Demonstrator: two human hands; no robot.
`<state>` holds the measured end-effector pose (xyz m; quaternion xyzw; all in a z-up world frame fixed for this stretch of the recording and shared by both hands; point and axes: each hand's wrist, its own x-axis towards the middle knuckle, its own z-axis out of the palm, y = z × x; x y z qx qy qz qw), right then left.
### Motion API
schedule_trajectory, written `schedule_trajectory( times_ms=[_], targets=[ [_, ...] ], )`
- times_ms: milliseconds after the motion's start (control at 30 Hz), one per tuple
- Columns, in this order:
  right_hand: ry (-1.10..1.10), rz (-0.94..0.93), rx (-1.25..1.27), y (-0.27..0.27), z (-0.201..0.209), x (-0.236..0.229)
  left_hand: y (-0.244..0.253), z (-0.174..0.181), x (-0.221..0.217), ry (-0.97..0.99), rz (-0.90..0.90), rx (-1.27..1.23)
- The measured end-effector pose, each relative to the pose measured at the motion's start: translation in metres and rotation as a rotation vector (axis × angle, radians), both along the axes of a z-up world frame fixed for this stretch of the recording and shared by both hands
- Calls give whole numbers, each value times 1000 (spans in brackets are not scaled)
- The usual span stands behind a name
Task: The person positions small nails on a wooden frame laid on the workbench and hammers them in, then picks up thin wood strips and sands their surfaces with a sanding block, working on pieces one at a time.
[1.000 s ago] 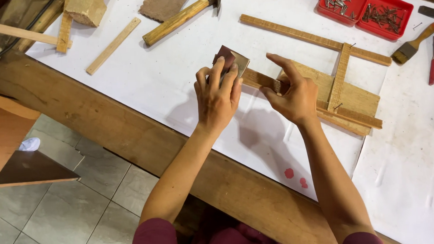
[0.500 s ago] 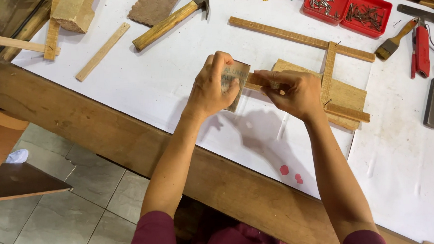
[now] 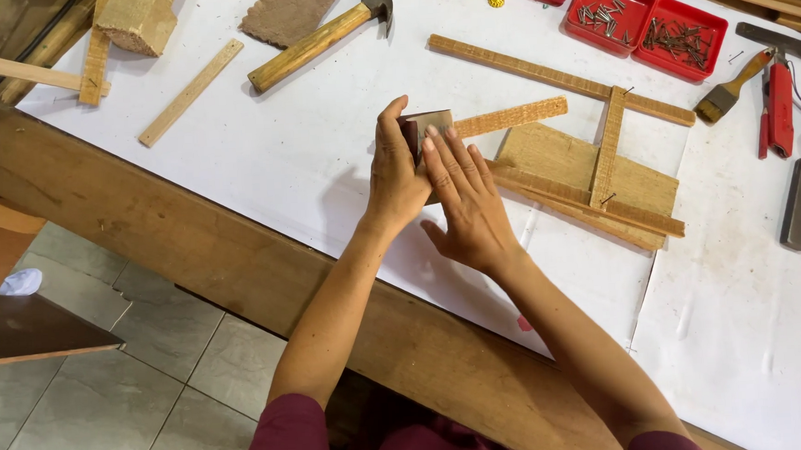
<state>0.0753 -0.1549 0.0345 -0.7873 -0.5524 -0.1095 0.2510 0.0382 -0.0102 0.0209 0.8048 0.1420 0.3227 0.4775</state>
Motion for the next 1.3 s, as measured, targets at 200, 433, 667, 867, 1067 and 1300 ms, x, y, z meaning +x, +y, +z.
schedule_trajectory(
  times_ms=[200,433,667,867,1067,1300],
  targets=[
    [-157,-177,169,15,-41,13,1,-22,7,36,-42,-109],
    [-244,-219,107,10,-35,33,10,-3,-1,29,-62,-224],
    [-266,-300,64,8,-36,40,12,-11,-4,85,37,227],
    [-350,-322,52,10,-32,44,13,-3,-9,13,46,267],
    [-280,-323,73,16,-38,47,16,-3,-8,-12,105,293],
    [-350,-371,74,7,-42,68,28,6,-17,12,142,280]
  ],
)
